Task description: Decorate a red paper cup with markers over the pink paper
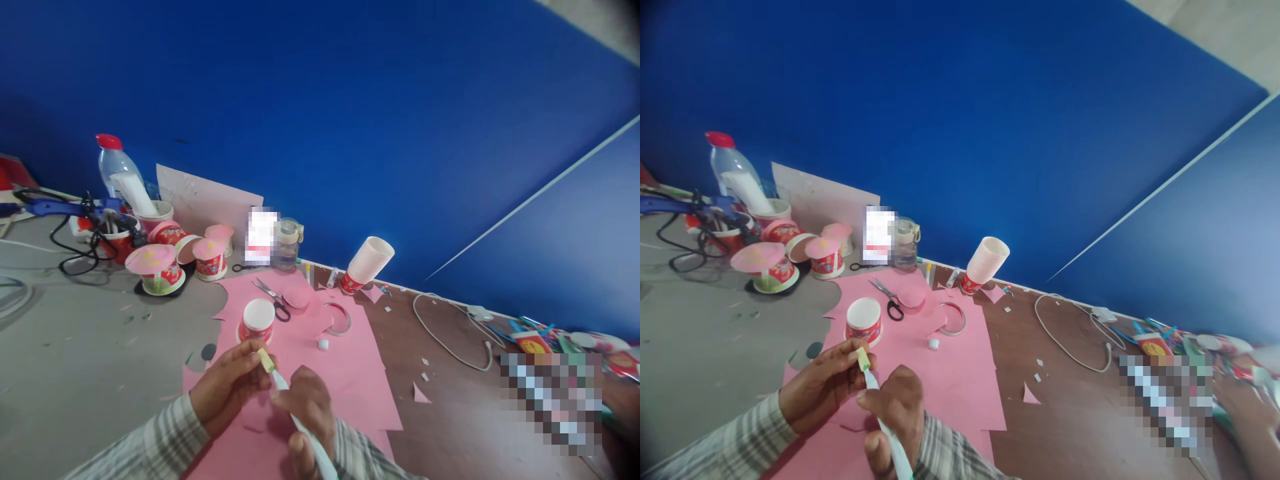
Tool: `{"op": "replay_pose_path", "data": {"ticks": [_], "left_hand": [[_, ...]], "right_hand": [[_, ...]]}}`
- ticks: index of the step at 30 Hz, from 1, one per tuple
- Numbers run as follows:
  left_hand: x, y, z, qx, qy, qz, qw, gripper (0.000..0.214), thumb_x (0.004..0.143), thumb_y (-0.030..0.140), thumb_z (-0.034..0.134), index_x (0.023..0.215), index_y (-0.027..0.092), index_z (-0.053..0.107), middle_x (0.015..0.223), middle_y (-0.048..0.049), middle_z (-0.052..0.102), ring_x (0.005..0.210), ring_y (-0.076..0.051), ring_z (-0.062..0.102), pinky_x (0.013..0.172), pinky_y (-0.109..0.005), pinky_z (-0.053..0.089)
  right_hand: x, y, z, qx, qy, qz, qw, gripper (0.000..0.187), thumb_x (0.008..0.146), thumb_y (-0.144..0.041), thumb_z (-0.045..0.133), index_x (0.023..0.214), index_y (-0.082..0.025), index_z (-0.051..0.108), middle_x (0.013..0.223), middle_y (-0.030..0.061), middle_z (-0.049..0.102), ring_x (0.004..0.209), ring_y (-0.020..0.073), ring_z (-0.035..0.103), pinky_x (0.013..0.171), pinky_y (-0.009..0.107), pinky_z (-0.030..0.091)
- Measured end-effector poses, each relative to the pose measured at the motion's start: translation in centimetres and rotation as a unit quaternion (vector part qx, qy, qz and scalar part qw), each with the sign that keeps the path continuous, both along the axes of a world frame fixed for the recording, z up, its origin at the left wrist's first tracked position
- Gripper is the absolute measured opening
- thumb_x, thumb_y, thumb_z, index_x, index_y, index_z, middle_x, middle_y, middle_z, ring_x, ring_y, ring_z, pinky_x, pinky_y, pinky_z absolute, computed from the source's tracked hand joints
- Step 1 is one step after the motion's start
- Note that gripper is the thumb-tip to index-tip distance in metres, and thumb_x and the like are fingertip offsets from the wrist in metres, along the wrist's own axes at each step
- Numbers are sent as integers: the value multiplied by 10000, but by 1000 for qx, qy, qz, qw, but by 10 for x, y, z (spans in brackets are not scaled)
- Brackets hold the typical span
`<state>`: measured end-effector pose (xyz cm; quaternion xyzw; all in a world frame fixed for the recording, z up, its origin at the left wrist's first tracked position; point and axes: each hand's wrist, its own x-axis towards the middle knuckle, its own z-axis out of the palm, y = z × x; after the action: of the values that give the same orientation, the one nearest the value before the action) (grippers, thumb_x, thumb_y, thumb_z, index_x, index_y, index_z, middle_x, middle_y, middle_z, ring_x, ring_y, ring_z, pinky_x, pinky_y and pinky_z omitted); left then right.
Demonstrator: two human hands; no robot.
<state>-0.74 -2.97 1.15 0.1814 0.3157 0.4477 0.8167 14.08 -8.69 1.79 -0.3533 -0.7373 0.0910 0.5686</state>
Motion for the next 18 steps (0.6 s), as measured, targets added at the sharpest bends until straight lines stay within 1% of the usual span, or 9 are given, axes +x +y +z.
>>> {"op": "replay_pose_path", "data": {"ticks": [5,8,11,15,18], "left_hand": [[-1,1,0,25,-15,0,1000,141,545,184,703,673,128,682,595,-93,667,448,-174,539,431,-289,488],[-1,2,-1,25,-18,3,1000,135,553,183,700,676,130,683,600,-90,668,441,-167,535,425,-279,484],[-1,2,-3,23,-16,2,1000,142,559,185,697,692,135,683,602,-84,669,447,-165,534,441,-284,487],[0,1,0,29,-10,-2,1000,149,551,185,702,691,139,678,579,-83,659,473,-186,545,457,-301,482],[1,-2,3,62,-5,-14,998,124,567,187,686,683,144,671,581,-90,660,471,-198,536,445,-315,463]], "right_hand": [[1,1,6,27,-46,2,999,362,905,-372,303,983,-195,609,567,13,546,456,213,510,482,357,468],[1,3,7,20,-56,-3,998,354,906,-368,303,950,-200,611,546,12,555,445,213,517,486,352,467],[1,4,8,17,-67,7,998,358,910,-362,289,938,-199,607,508,3,558,404,201,500,480,345,452],[-1,7,11,7,-56,10,998,321,905,-351,315,952,-222,605,500,-8,585,360,186,486,475,332,441],[-3,9,10,9,-53,2,999,293,897,-331,343,958,-228,611,526,2,616,347,180,494,454,316,426]]}}
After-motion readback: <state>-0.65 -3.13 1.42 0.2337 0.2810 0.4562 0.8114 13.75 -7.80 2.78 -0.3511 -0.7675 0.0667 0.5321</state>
